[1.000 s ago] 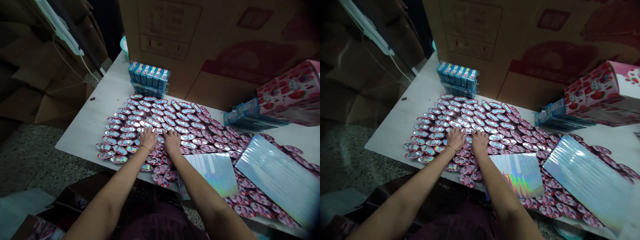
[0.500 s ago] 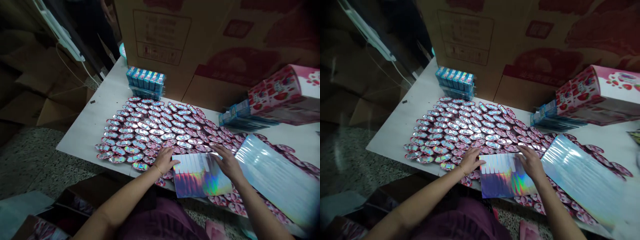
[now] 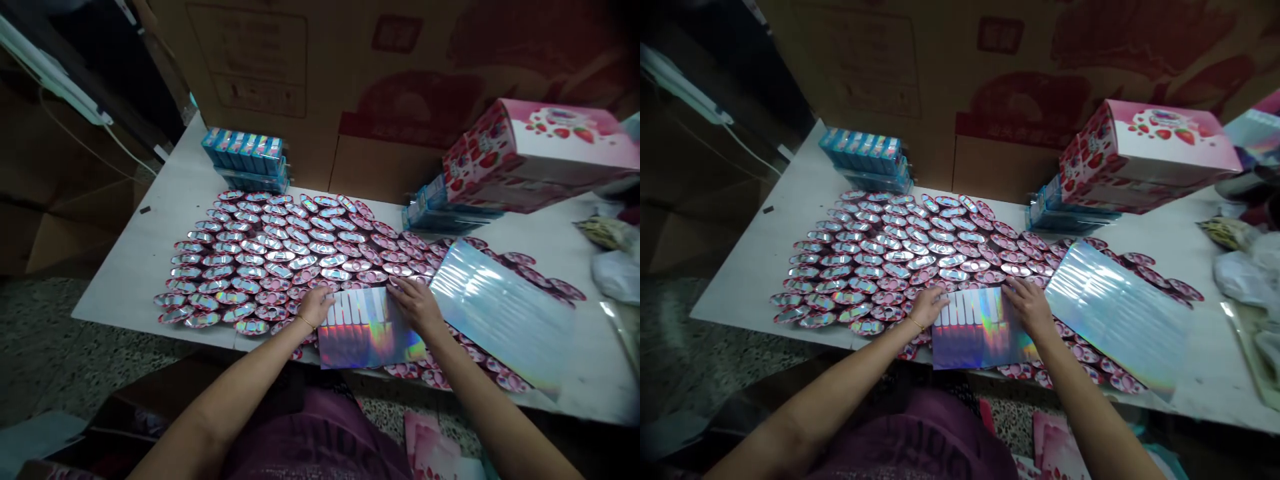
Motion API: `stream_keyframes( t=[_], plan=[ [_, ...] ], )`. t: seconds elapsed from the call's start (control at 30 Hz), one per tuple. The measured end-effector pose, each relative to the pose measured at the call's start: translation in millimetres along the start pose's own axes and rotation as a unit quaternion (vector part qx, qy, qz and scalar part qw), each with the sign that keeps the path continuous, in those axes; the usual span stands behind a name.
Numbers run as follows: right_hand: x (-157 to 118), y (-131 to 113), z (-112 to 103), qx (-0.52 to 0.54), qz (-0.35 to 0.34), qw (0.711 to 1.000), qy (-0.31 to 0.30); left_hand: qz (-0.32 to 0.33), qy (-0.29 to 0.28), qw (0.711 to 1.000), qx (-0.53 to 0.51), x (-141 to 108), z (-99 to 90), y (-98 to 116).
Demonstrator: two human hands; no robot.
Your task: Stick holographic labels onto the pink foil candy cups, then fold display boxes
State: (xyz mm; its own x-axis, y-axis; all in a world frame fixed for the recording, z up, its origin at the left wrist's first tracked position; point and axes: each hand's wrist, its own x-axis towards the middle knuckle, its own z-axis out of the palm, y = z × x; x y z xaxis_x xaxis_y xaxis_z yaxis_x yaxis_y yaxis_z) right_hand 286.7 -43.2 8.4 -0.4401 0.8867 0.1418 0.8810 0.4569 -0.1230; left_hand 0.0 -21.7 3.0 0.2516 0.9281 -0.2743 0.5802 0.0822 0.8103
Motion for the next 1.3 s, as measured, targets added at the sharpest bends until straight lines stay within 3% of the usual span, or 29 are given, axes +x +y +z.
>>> stream_keyframes(
  t=[0.2,0.27,0.43,0.63,0.83,0.93,1.1,1.17,1.23,1.3],
  plan=[
    [13,-16,-10,0.045,0.062,0.997,0.011,0.034,0.009,0.999,-0.005,1,-1.0,-1],
    [22,-22,-14,0.067,0.07,0.995,-0.011,0.04,0.012,0.999,-0.01,2,-1.0,1],
    [35,-38,-14,0.109,0.025,0.991,-0.068,0.037,0.011,0.999,-0.015,3,-1.0,9],
    [22,-44,-9,0.084,-0.016,0.996,-0.014,0.002,0.032,0.999,-0.042,3,2.5,9],
    [6,-35,-2,0.111,-0.054,0.992,0.017,-0.009,0.01,0.999,-0.037,0,7.1,7],
    [6,-44,-25,0.136,-0.026,0.99,0.024,0.01,0.013,1.0,0.019,2,8.3,7],
    [24,-76,-113,0.233,0.083,0.969,-0.016,0.065,0.003,0.989,0.133,3,5.1,7],
    [40,-91,-135,0.268,0.12,0.956,-0.02,0.068,0.036,0.99,0.122,-3,-1.8,8],
    [59,-109,-137,0.313,0.158,0.936,-0.016,0.058,0.087,0.994,0.044,-13,-12.7,8],
    [77,-126,-122,0.388,0.202,0.899,-0.02,0.029,0.105,0.99,-0.094,-26,-26.5,6]
  ],
)
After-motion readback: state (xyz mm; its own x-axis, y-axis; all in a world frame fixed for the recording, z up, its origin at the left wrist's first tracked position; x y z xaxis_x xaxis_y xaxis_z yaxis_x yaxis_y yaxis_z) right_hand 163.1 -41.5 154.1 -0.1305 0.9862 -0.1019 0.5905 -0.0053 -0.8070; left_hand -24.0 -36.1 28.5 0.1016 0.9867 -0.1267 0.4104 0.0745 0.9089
